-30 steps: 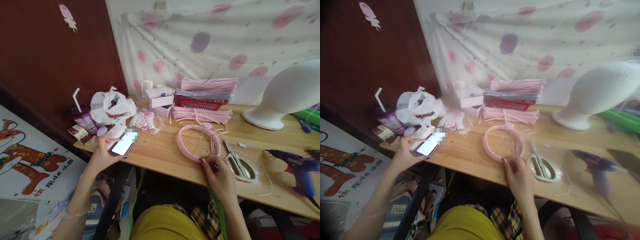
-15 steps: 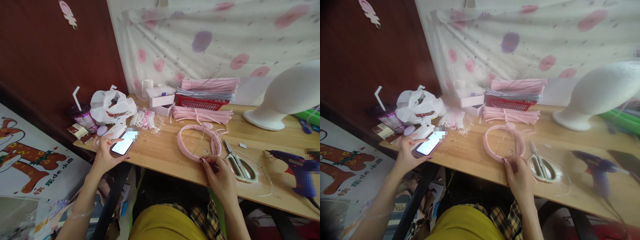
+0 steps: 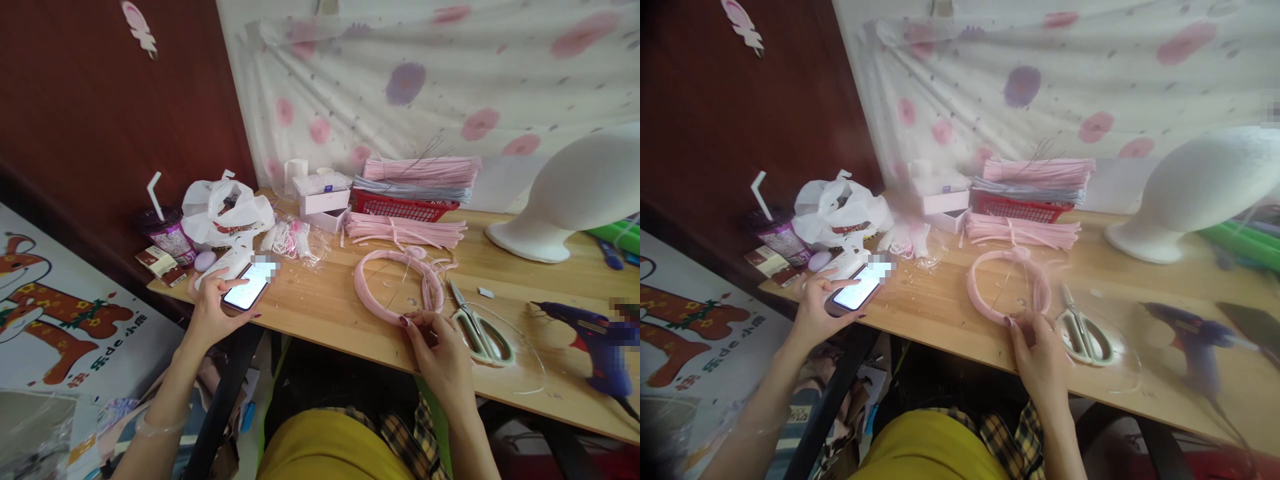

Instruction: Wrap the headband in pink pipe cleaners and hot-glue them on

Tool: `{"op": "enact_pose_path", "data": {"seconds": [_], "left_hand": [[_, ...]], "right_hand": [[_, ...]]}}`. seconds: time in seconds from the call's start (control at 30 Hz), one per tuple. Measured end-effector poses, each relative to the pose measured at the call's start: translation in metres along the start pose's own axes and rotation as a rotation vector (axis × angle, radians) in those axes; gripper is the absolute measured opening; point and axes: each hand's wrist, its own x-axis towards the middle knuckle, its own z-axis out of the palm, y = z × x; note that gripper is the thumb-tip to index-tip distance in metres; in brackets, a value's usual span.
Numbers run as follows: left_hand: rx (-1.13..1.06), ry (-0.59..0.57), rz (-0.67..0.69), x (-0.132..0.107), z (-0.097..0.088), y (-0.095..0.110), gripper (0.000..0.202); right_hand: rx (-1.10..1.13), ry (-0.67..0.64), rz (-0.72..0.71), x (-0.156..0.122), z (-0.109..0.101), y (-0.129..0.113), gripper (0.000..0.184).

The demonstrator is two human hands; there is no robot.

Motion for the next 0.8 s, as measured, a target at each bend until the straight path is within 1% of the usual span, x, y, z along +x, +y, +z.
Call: {"op": "enact_pose_path", "data": {"seconds": [0.07, 0.13, 0.2, 0.33, 0.4, 0.53, 0.8], "left_hand": [[-0.005, 0.008, 0.035, -0.0015, 0.0008, 0.0, 0.057], [-0.019, 0.032, 0.036, -0.0022, 0.0004, -0.0008, 0.057], [-0.046, 0.084, 0.033, -0.0016, -0.001, -0.0018, 0.056], [-0.097, 0.189, 0.087, 0.001, -0.003, -0.0022, 0.059], [-0.089, 0.202, 0.092, 0.0011, -0.0022, -0.0008, 0.061], [-0.038, 0.206, 0.055, -0.0004, 0.0007, 0.0013, 0.064], [-0.038, 0.246, 0.094, -0.0044, 0.0057, -0.0086, 0.063]], "right_hand": [[-0.015, 0.006, -0.011, 0.0001, -0.0005, -0.0011, 0.025], [-0.023, 0.01, -0.022, 0.0002, -0.0008, -0.0016, 0.025], [-0.014, 0.008, -0.024, 0.0001, -0.0007, -0.0016, 0.025], [-0.021, 0.017, -0.034, -0.0002, -0.0004, -0.0011, 0.025], [-0.033, 0.018, -0.034, -0.0002, -0.0004, -0.0011, 0.026], [-0.019, 0.001, -0.021, -0.0001, -0.0006, -0.0007, 0.026], [-0.029, 0.01, -0.023, 0.0009, -0.0005, -0.0013, 0.026]]}}
